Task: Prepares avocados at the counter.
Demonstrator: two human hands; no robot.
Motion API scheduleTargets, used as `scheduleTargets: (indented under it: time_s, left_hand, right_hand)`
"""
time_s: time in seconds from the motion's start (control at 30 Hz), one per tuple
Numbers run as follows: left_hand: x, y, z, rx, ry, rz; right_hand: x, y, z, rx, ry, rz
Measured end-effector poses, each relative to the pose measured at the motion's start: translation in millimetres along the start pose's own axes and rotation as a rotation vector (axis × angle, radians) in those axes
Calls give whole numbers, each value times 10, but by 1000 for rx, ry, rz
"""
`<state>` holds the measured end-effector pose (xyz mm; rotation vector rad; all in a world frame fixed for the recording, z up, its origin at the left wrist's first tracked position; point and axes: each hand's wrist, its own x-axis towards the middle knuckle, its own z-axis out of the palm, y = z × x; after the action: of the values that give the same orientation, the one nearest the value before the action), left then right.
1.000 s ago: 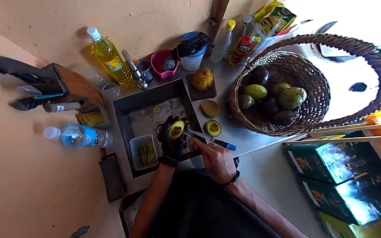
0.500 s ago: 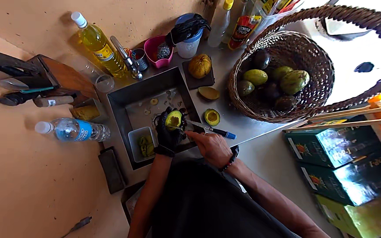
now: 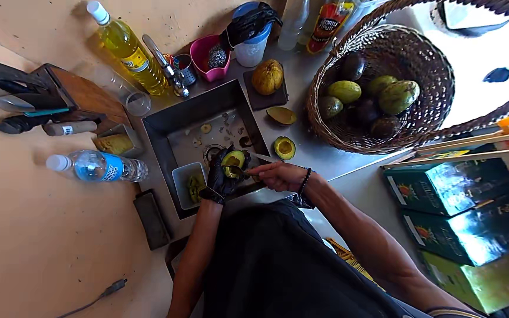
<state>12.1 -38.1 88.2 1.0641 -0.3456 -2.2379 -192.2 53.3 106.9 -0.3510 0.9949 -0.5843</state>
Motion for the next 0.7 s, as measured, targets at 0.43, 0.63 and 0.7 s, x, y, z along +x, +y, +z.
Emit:
scheduleTargets:
  time_s: [0.43,0.63,0.7]
  left_hand:
    - [-400,579,-203,-140,-329,206]
    - [-561,706,434,238,310,7]
    - [-494,711,-21,13,53,125]
  right_hand:
    - [-474,260,170,-769,567,-393]
    - [-398,421,236,-962,676,-374]
    - [-512,392,301,-912,705,-524]
